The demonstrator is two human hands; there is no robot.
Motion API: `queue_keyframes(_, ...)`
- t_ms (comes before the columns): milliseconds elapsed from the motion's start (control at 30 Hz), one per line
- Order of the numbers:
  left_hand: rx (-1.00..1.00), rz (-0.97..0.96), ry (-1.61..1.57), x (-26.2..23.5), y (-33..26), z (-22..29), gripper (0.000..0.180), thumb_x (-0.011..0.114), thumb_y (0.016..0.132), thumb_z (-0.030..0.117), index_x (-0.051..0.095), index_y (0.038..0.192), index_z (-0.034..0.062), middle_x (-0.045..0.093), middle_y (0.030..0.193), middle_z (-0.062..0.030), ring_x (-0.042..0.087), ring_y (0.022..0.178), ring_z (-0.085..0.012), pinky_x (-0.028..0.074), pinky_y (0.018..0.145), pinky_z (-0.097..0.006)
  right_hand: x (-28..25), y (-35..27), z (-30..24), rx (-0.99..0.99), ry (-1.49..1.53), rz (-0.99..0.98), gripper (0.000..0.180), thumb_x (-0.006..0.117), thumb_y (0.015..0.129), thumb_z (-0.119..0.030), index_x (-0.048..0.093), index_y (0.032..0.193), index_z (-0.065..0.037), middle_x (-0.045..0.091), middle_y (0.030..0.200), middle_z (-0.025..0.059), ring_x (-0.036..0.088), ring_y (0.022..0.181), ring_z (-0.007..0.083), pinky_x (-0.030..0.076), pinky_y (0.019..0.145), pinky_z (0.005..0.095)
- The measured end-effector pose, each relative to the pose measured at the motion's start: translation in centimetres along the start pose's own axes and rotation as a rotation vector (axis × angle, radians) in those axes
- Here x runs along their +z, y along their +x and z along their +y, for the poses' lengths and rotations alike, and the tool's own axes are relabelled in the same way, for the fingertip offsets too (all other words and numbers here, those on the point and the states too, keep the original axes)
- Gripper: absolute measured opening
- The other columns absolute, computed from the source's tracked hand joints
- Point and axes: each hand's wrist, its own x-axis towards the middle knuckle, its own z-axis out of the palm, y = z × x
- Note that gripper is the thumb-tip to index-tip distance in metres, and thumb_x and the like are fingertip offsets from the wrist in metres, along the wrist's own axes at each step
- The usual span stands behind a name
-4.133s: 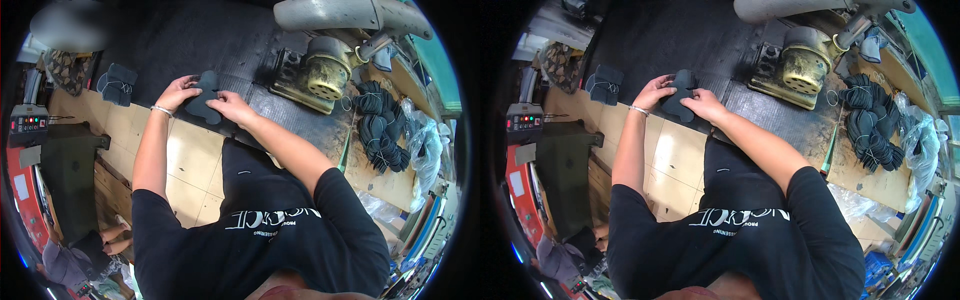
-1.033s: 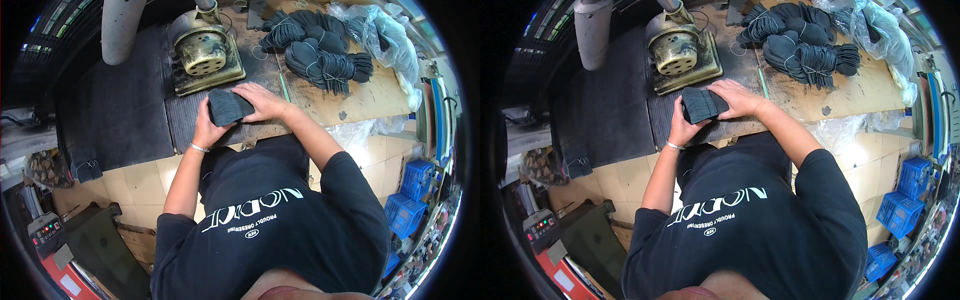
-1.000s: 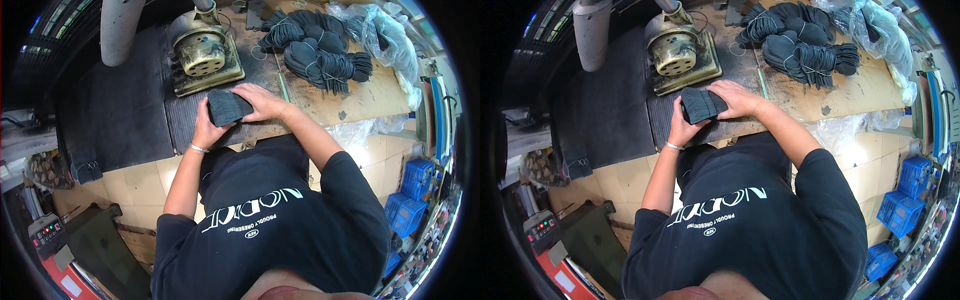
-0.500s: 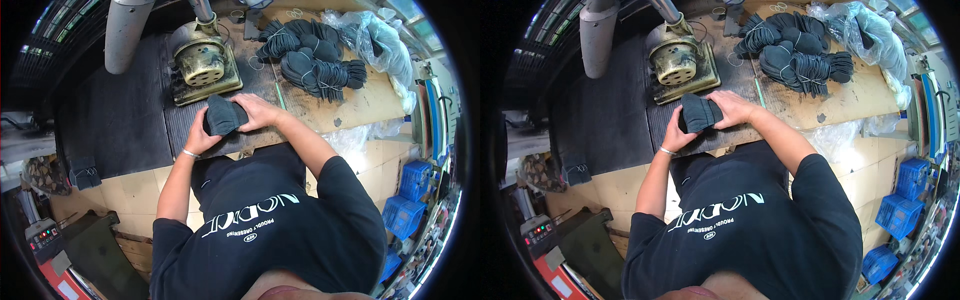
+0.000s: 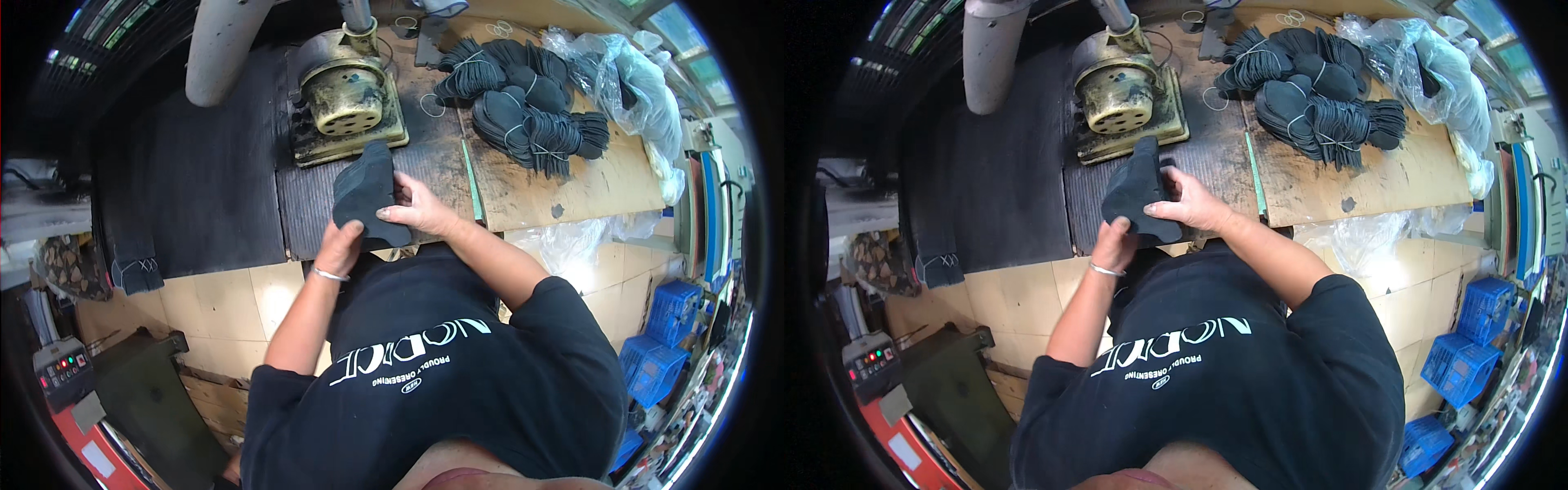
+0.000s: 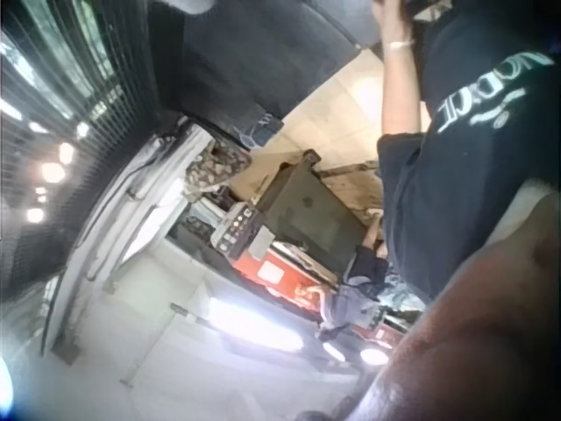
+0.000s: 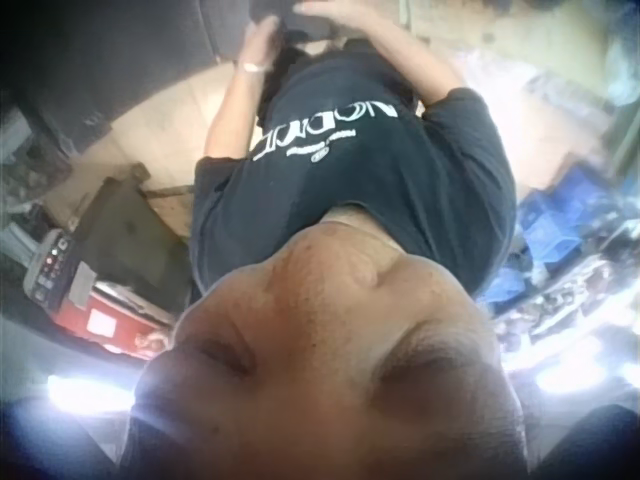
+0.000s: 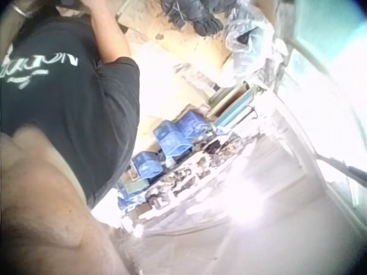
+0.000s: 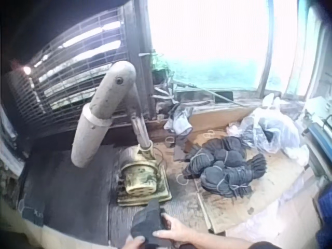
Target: Organize and stack pre-cut shoe upper components at a factory workstation.
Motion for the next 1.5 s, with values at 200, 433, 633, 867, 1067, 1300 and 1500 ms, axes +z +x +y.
queue_keyframes(200, 0.115, 0.172, -0.11, 1.1, -0.2, -1.6, 0.059, 0.066, 0.081, 0.009, 0.043, 0.134, 0.0004, 0.054, 0.127, -0.0098, 0.052, 0.118, -0.0221, 0.039, 0.104, -0.035, -0.8, 0.5, 2.6, 0.037, 0.092, -0.037, 0.075, 0.075, 0.08, -0.022, 0.036, 0.136, 0.007, 0.056, 0.124, 0.0132, 0.054, 0.111, 0.0181, 0.043, 0.098, 0.0316)
queue_keyframes(433, 0.14, 0.177, -0.144, -1.1, -1.8, 0.4, 0.058, 0.064, 0.079, 0.008, 0.044, 0.132, 0.0002, 0.054, 0.127, -0.0106, 0.052, 0.119, -0.0239, 0.039, 0.104, -0.038, -12.3, 5.8, -0.5, -0.28, -1.316, 0.636, 0.031, 0.063, 0.078, -0.013, 0.062, 0.105, 0.001, 0.061, 0.105, 0.0208, 0.062, 0.093, 0.0386, 0.051, 0.082, 0.0459)
queue_keyframes(633, 0.066, 0.078, -0.449, -2.8, -2.7, 0.1, 0.063, 0.07, 0.078, 0.015, 0.043, 0.133, 0.0005, 0.052, 0.132, -0.0127, 0.049, 0.123, -0.0295, 0.035, 0.109, -0.045, -14.6, 9.0, -0.7, -0.036, -1.551, 0.538, 0.014, 0.057, 0.078, -0.001, 0.063, 0.089, 0.004, 0.061, 0.106, 0.022, 0.065, 0.09, 0.0389, 0.053, 0.078, 0.0472)
queue_keyframes(867, 0.109, -0.056, -0.556, -1.9, -2.3, 0.8, 0.079, 0.077, 0.073, 0.027, 0.039, 0.137, -0.0007, 0.049, 0.136, -0.016, 0.047, 0.126, -0.0327, 0.034, 0.11, -0.048, -2.8, 3.9, -2.7, 0.218, -0.449, -0.161, 0.012, 0.05, 0.087, -0.006, 0.058, 0.09, 0.002, 0.065, 0.083, 0.0079, 0.062, 0.067, 0.0151, 0.052, 0.064, 0.0327)
queue_keyframes(1067, 0.019, -0.1, -0.508, -1.7, -2.3, 0.4, 0.081, 0.075, 0.074, 0.032, 0.038, 0.138, -0.0005, 0.048, 0.136, -0.0174, 0.048, 0.125, -0.0336, 0.035, 0.109, -0.047, -1.1, 4.0, 0.3, -0.465, -0.735, 0.008, 0.03, 0.05, 0.081, -0.002, 0.06, 0.109, 0.003, 0.067, 0.095, 0.0118, 0.062, 0.079, 0.0166, 0.05, 0.075, 0.0318)
queue_keyframes(1300, -0.03, 0.0, -0.358, -2.4, -2.5, 1.9, 0.067, 0.07, 0.076, 0.017, 0.042, 0.134, -0.0025, 0.054, 0.129, -0.0157, 0.053, 0.119, -0.0292, 0.038, 0.107, -0.044, -3.9, 0.7, 2.4, 0.1, 0.275, 0.14, 0.02, 0.057, 0.092, -0.017, 0.065, 0.102, -0.001, 0.053, 0.062, -0.0003, 0.056, 0.068, 0.0112, 0.048, 0.082, 0.0319)
queue_keyframes(1500, -0.058, -0.015, 0.164, -2.4, -1.5, 4.9, 0.076, 0.076, 0.066, 0.006, 0.04, 0.132, 0.0002, 0.056, 0.121, -0.0122, 0.053, 0.115, -0.0222, 0.038, 0.104, -0.037, -5.5, 2.8, -1.7, 0.174, 0.494, -0.094, 0.049, 0.043, 0.097, -0.016, 0.035, 0.144, -0.01, 0.031, 0.054, -0.0062, 0.035, 0.045, 0.005, 0.058, 0.06, 0.0337)
